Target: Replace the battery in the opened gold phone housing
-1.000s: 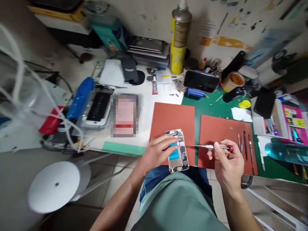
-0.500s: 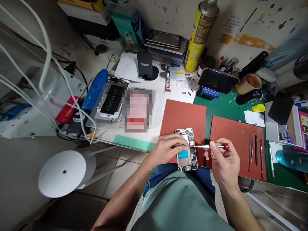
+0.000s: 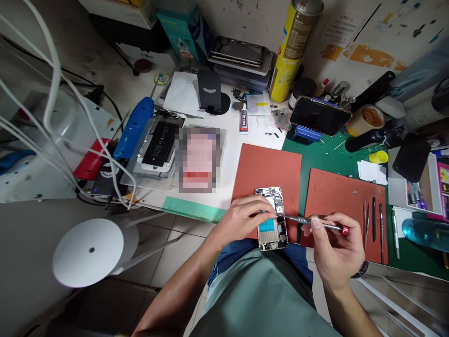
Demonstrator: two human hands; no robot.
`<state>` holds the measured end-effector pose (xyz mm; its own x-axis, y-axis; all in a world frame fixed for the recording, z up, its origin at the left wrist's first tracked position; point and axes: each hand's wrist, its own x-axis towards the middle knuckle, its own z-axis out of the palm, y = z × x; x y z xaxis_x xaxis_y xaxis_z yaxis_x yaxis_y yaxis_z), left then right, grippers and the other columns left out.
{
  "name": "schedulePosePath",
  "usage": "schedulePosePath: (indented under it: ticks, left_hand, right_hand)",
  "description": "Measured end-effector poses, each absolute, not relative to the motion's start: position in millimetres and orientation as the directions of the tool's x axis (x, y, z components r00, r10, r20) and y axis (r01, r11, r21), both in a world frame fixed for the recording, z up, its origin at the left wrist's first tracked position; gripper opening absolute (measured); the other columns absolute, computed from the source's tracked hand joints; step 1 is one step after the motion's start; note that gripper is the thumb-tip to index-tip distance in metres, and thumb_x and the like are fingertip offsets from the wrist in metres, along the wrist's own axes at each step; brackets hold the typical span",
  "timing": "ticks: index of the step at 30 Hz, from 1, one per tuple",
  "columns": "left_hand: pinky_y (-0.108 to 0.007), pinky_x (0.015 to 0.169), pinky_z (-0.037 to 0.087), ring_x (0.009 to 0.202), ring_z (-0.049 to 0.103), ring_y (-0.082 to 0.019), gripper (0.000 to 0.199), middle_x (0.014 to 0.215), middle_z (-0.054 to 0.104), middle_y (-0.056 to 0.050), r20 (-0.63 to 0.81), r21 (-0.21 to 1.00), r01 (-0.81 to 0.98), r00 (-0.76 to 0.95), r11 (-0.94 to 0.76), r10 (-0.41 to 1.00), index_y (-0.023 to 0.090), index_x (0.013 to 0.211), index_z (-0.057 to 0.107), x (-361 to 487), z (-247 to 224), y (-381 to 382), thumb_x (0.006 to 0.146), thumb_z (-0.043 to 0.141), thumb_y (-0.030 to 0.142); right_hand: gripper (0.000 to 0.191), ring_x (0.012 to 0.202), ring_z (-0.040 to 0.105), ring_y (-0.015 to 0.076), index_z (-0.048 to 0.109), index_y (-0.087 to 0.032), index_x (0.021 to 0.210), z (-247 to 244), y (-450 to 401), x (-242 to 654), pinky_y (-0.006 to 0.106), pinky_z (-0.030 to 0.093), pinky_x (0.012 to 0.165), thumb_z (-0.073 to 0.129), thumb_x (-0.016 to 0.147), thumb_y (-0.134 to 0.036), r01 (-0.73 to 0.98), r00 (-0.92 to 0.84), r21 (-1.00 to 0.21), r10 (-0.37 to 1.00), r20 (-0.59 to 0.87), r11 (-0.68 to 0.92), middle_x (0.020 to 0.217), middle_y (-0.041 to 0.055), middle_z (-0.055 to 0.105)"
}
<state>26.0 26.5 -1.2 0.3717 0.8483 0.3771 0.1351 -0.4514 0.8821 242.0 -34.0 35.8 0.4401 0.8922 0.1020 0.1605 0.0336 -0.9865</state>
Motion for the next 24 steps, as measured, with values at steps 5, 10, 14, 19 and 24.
schedulePosePath:
  ticks: [5,10,14,19,24]
  left_hand:
    - [-0.024,0.074,0.059,0.084,0.073,-0.013,0.004,0.094,0.079,-0.005,0.368,0.884,0.146,0.368,-0.444,0.854,0.018,0.102,0.076,26.3,-2.7,25.8,0.101,0.073,0.017]
    - [-0.025,0.074,0.06,0.085,0.073,-0.014,0.006,0.096,0.079,-0.005,0.355,0.889,0.149,0.375,-0.434,0.856,0.018,0.104,0.077,26.1,-3.2,25.3,0.103,0.071,0.019]
    - [-0.026,0.075,0.059,0.085,0.074,-0.014,0.006,0.097,0.079,-0.005,0.349,0.891,0.148,0.379,-0.429,0.857,0.018,0.104,0.076,25.6,-2.7,25.5,0.103,0.071,0.019]
    - [-0.025,0.076,0.059,0.087,0.074,-0.014,0.005,0.098,0.08,-0.005,0.35,0.89,0.152,0.38,-0.43,0.857,0.018,0.103,0.076,25.3,-3.9,25.6,0.103,0.071,0.018]
    - [-0.025,0.076,0.059,0.087,0.074,-0.014,0.006,0.098,0.08,-0.005,0.353,0.884,0.16,0.385,-0.439,0.853,0.019,0.104,0.076,25.1,-5.4,25.5,0.103,0.071,0.018]
  right_hand:
    - [0.028,0.067,0.077,0.0161,0.067,-0.022,0.107,34.5,-36.8,242.3,0.028,0.067,0.062,0.086,0.087,-0.016,0.28,0.39,-0.947,0.883,0.261,0.156,0.082,-0.0021,0.074]
    - [0.033,0.075,0.079,0.0171,0.068,-0.022,0.111,29.6,-41.3,245.8,0.028,0.07,0.066,0.086,0.086,-0.011,0.326,0.352,-0.929,0.89,0.29,0.174,0.089,-0.0002,0.074]
    - [0.032,0.074,0.079,0.0184,0.067,-0.023,0.111,29.1,-42.8,246.7,0.03,0.07,0.065,0.086,0.087,-0.013,0.354,0.354,-0.92,0.887,0.296,0.166,0.089,0.0,0.073]
    - [0.033,0.074,0.079,0.0185,0.067,-0.023,0.112,31.0,-41.9,246.7,0.03,0.07,0.064,0.086,0.087,-0.012,0.372,0.341,-0.91,0.885,0.316,0.182,0.089,-0.0001,0.072]
    - [0.032,0.075,0.08,0.0192,0.067,-0.023,0.112,32.9,-41.1,245.5,0.032,0.071,0.065,0.084,0.087,-0.011,0.363,0.331,-0.906,0.879,0.344,0.218,0.089,-0.0004,0.071]
